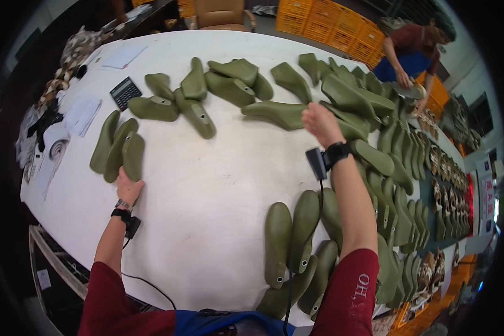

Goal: Pairing shoe uppers with green shoe lasts and sorting them on a production line.

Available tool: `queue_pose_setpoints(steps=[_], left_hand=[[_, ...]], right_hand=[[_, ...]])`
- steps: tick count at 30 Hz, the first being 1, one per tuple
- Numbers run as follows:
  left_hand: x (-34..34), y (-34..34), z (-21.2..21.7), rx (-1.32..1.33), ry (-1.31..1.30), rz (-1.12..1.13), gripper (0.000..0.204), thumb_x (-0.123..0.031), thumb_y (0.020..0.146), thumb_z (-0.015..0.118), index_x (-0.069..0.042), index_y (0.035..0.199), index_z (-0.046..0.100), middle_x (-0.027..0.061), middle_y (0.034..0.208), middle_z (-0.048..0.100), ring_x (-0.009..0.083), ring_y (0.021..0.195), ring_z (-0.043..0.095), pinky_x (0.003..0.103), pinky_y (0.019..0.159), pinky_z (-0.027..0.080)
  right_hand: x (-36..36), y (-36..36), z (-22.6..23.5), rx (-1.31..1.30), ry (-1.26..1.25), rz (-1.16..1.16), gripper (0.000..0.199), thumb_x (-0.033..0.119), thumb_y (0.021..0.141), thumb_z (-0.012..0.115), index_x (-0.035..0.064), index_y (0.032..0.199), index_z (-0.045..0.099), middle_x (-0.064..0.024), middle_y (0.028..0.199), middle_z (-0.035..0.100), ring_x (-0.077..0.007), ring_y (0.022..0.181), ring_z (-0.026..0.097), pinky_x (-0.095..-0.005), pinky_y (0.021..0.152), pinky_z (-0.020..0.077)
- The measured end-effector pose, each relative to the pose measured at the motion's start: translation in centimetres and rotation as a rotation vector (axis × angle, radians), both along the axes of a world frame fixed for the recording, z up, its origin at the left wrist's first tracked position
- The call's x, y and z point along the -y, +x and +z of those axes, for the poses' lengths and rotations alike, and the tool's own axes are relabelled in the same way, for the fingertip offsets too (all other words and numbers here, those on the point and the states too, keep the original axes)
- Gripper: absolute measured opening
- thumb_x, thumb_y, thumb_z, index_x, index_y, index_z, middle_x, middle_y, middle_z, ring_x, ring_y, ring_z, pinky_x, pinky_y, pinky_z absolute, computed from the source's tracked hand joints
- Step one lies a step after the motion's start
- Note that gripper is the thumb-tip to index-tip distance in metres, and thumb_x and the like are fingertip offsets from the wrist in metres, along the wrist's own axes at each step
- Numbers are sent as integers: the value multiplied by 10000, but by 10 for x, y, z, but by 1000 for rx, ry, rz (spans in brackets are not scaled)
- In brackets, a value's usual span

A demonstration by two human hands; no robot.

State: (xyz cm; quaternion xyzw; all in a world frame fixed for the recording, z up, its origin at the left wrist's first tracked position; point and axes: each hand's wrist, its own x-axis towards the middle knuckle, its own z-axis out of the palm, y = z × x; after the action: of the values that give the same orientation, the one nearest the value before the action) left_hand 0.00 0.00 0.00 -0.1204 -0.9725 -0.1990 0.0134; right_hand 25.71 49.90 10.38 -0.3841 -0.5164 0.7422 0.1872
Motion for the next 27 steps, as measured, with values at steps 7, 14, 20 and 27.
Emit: queue_pose_setpoints(steps=[7, 14, 20, 27], left_hand=[[-42, 83, 11, 97, -2, -655, 720, -161, 597, 673, -103, 1254, 386, 149, 1141, 488, 307, 1082, 460, 423, 913, 379], [-103, 170, 3, 2, 45, -1431, 604, 37, 643, 567, -176, 1200, 473, 131, 1319, 391, 339, 1260, 316, 485, 1030, 245], [-103, 240, -16, -4, 265, -1605, 541, -27, 723, 532, -135, 1247, 447, 195, 1351, 349, 357, 1269, 324, 485, 1040, 258], [-106, 139, 7, -211, 81, -1202, 672, -66, 657, 592, -159, 1298, 414, 157, 1341, 359, 359, 1260, 306, 537, 972, 290]], right_hand=[[162, -8, -30, 260, 879, 854, 490, 243, 799, 630, 5, 1203, 488, -127, 1001, 605, -224, 904, 582, -309, 799, 463], [248, 78, -34, 405, 1077, 1275, 793, 459, 722, 651, -35, 1267, 356, -238, 1030, 549, -374, 899, 562, -412, 776, 473], [316, 142, -8, 725, 1247, 1220, 785, 459, 756, 624, -118, 1216, 358, -140, 614, 601, -294, 532, 606, -389, 504, 492], [317, 159, 16, 624, 1352, 1323, 498, 405, 777, 607, 122, 1176, 514, -74, 570, 587, -247, 507, 596, -360, 456, 461]])
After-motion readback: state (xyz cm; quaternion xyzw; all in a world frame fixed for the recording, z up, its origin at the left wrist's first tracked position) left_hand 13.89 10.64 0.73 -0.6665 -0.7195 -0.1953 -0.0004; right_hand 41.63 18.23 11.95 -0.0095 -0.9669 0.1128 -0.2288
